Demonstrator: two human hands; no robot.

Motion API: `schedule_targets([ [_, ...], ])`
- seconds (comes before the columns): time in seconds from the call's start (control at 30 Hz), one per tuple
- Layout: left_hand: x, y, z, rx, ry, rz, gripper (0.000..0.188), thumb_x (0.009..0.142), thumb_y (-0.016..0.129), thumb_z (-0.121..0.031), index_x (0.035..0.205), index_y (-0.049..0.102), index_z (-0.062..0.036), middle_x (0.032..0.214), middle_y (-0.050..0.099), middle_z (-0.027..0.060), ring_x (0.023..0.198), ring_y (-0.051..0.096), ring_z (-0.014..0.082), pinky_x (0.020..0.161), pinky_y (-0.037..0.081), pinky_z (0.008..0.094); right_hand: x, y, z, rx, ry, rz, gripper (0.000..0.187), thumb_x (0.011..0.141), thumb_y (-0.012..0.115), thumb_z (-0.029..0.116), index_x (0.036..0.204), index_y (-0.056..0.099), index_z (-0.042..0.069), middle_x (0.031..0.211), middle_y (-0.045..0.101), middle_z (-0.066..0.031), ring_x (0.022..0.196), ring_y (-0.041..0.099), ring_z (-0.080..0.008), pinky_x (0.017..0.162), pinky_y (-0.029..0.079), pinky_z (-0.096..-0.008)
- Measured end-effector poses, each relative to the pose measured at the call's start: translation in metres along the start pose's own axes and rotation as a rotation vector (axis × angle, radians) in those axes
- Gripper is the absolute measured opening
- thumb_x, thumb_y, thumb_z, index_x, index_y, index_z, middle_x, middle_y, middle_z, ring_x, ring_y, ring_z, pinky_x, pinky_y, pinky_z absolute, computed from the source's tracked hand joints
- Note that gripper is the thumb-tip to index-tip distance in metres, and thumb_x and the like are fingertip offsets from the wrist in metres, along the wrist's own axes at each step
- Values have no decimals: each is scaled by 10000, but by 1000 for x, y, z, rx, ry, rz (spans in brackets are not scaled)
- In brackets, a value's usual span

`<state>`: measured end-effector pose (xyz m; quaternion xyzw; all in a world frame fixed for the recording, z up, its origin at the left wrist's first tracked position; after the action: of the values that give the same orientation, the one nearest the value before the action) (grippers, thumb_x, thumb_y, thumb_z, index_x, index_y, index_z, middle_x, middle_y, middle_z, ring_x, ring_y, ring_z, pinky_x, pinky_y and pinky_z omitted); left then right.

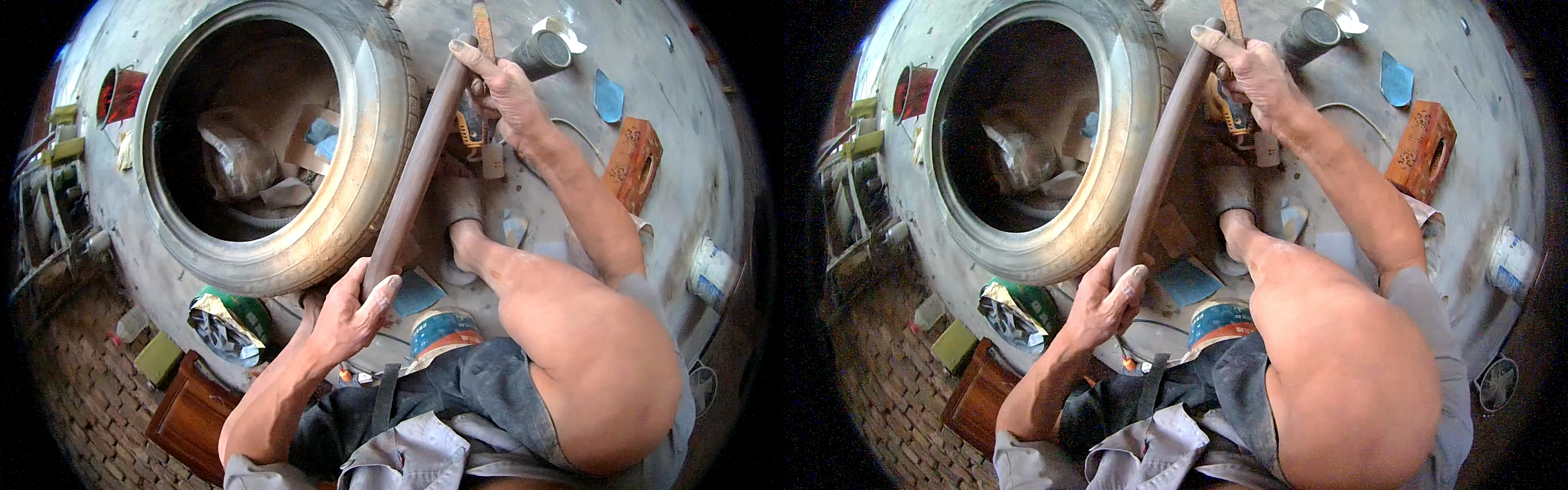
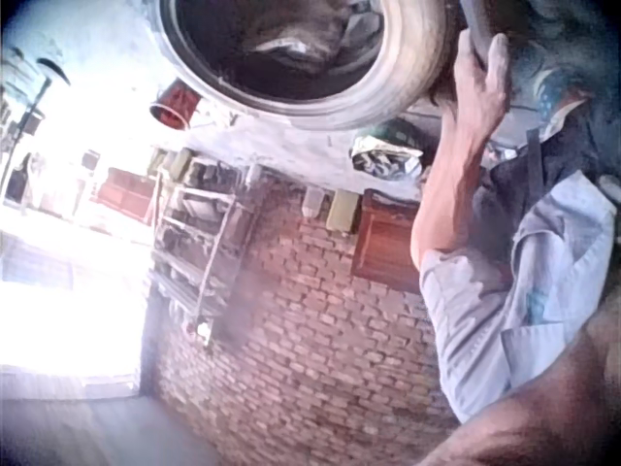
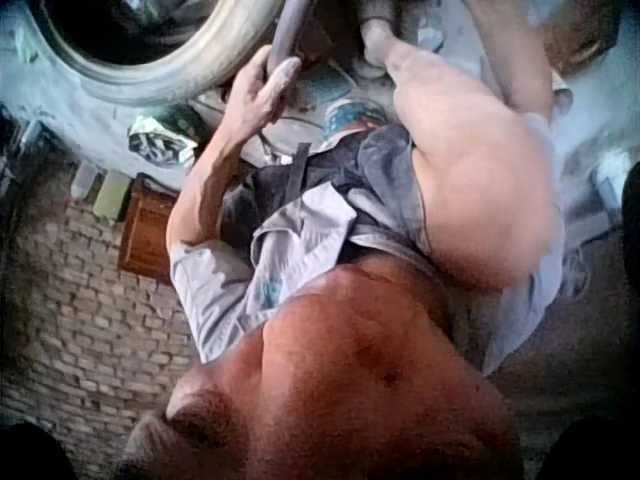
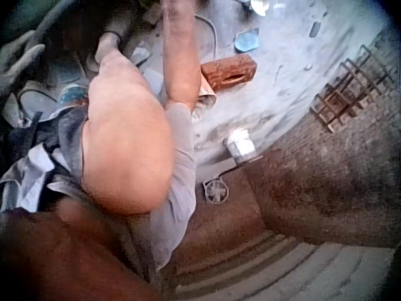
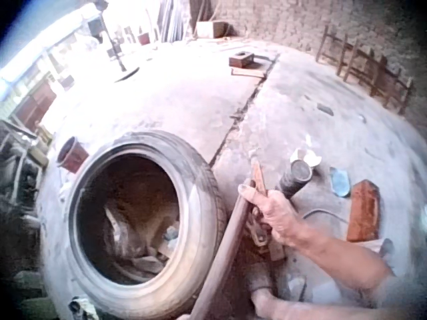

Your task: The person sits on the floor and uses a chisel to carve and shape a long wooden rod. They repeatedly scrape the surface, wipe it with a cloth, and continue carving along the length of the rod.

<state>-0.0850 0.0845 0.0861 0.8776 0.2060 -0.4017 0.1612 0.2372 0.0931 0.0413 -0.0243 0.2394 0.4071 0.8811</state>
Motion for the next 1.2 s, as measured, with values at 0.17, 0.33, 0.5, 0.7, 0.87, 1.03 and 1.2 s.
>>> schedule_targets([
  [0.17, 12, -4, -10, 163, 110, -185, 318, 983, 679, -297, 1135, 598, -30, 727, 569, -5, 588, 490, 77, 538, 429, 258, -10, 17, -5, -90, -132, -59, 432, 843, 799, 480, 817, 605, 94, 675, 515, 43, 516, 445, -53, 438, 310, -235],
  [0.33, 20, -7, 3, 35, 76, -240, 246, 968, 680, -228, 1098, 615, -30, 722, 547, -21, 638, 472, 74, 575, 417, 263, -45, 58, -19, -215, -154, 62, 489, 868, 802, 428, 938, 652, -32, 811, 661, -70, 765, 607, -146, 693, 513, -315],
  [0.5, 19, -5, -16, 116, 187, -267, 249, 963, 684, -221, 1100, 612, -25, 740, 560, -4, 666, 484, 83, 602, 430, 263, -76, 76, -21, -42, -309, 144, 506, 897, 788, 331, 1139, 584, -64, 1048, 680, -131, 926, 628, -158, 811, 523, -310],
  [0.7, 23, -2, -14, 97, 182, -224, 262, 952, 691, -224, 1098, 618, -20, 758, 582, 6, 681, 503, 89, 625, 444, 261, -86, 73, -27, -390, -378, 189, 451, 870, 813, 364, 973, 607, -24, 816, 594, -53, 777, 504, -100, 651, 462, -305],
  [0.87, 27, -3, -16, -13, 140, -231, 245, 941, 689, -220, 1080, 628, -28, 742, 565, -25, 648, 486, 63, 581, 416, 249, -75, 47, -8, -383, -481, 30, 172, 1016, 605, 190, 1025, 652, 25, 644, 500, -18, 642, 442, -58, 553, 408, -255],
  [1.03, 31, -12, -3, -11, 137, -268, 220, 942, 691, -218, 1065, 633, -45, 709, 557, -51, 573, 474, 42, 506, 380, 236, -68, 60, 26, -693, -844, 162, 510, 972, 520, 38, 1476, 509, 113, 732, 582, -86, 591, 577, -177, 592, 528, -334],
  [1.2, 35, -18, -1, 71, 197, -308, 247, 926, 689, -194, 1086, 640, -13, 733, 581, -9, 627, 491, 67, 567, 415, 256, -98, 90, -6, -987, -922, 400, 625, 858, 597, 82, 1474, 526, 163, 667, 557, -84, 542, 600, -258, 502, 533, -376],
])
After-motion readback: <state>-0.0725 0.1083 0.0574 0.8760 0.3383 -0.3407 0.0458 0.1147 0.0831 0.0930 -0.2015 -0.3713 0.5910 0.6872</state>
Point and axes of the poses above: each hand's wrist, its own x-axis towards the middle knuckle, its own y-axis out of the palm, z = x × y, the point moved 9 cm from there along x, towards the middle knuckle
